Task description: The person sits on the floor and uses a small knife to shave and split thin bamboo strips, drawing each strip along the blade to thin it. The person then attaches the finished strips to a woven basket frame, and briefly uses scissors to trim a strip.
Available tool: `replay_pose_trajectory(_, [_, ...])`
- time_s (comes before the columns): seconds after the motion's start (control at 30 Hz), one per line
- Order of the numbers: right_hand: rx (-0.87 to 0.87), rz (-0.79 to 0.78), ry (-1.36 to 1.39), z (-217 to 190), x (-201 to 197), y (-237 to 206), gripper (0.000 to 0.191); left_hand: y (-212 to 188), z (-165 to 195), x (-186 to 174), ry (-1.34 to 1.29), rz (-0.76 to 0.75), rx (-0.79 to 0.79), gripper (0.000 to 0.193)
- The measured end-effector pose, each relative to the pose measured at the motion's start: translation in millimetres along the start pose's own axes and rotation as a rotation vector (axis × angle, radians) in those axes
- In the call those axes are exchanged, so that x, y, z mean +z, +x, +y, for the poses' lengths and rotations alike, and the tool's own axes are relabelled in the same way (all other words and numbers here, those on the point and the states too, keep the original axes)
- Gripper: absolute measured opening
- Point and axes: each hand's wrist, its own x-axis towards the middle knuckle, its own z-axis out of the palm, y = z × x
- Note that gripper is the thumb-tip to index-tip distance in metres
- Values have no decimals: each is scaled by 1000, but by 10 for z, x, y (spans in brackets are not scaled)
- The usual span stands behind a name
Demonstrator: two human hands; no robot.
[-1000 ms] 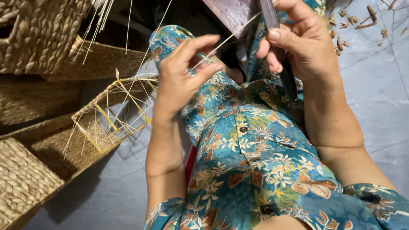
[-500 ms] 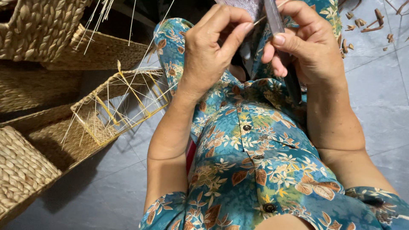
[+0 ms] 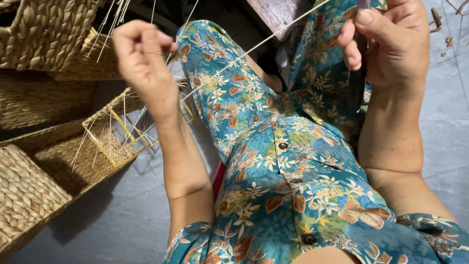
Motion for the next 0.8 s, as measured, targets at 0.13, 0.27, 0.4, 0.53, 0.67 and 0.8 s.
replay_pose_trajectory(0.13, [-17, -29, -36, -1, 19, 7, 36, -189, 232, -18, 18, -19, -45, 5])
replay_pose_trajectory(0.27, [-28, -56, -10, 13, 124, 4, 42, -547, 449, 242, -126, -627, -377, 22])
replay_pose_trajectory(0.4, [-48, -57, -11, 41, 260, -29, 44, -731, 155, 816, -437, -632, -717, 49])
replay_pose_trajectory(0.53, [-31, -48, -16, 52, 358, -53, 45, -742, -164, 1078, -809, -319, -726, 59])
replay_pose_trajectory(0.67, [-4, -49, 5, 41, 393, -30, 45, -724, -240, 1132, -844, -211, -683, 35])
replay_pose_trajectory(0.8, [-2, -38, 8, 48, 361, -12, 45, -735, -277, 1108, -749, -215, -730, 21])
